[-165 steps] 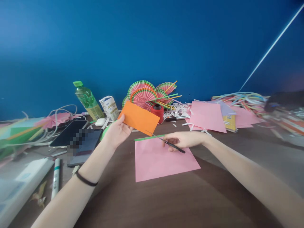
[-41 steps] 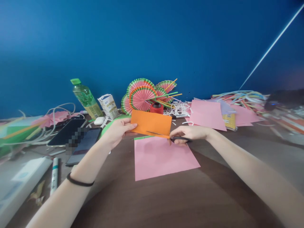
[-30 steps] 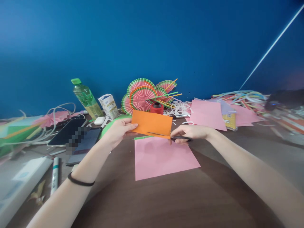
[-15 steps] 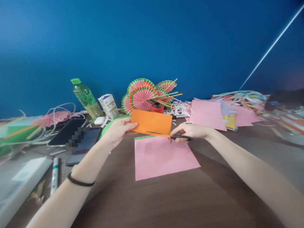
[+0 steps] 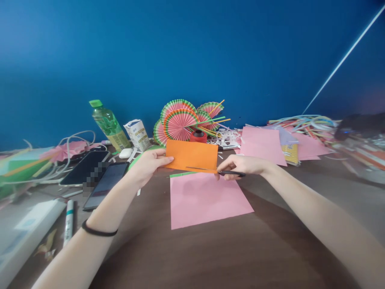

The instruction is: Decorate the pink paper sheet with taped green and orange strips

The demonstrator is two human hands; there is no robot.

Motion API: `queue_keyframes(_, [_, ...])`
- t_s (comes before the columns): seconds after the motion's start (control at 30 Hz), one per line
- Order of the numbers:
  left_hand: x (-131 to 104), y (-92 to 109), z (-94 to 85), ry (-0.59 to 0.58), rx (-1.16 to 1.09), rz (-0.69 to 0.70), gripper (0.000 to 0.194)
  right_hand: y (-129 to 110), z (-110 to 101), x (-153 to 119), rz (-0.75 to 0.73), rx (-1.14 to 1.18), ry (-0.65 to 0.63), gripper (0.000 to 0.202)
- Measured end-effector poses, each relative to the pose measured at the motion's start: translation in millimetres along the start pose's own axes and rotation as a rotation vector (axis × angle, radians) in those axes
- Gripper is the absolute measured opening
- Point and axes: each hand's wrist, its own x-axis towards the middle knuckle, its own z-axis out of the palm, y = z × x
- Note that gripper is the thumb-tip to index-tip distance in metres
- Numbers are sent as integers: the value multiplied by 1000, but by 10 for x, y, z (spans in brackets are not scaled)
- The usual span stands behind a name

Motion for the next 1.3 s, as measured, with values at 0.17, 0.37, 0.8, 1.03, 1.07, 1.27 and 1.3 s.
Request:
queue_keyframes(0.17, [-12,45,-26,55,140,-16,17,26,-10,5,1,44,-37,38])
queue_keyframes(0.37, [-33,70,8,80,175,-12,7,28,-16,-12,-36,86,-92,39])
queue_keyframes(0.8, [2,-36,58,30,184,22,14,26,3,15,-55,61,-139,46])
queue_keyframes(1.03, [-21,-18,90,42,192,32,15,19,18,26,-85,89,-153,39])
queue_keyframes(1.07, [-26,-15,101,44,197,31,14,14,24,26,-87,99,-159,38])
queue_keyframes(1.27, [-54,-5,176,37,255,47,11,-16,65,28,-97,155,-170,34])
queue_keyframes(1.3, [-57,-3,183,34,264,49,12,-15,68,31,-98,158,-169,34])
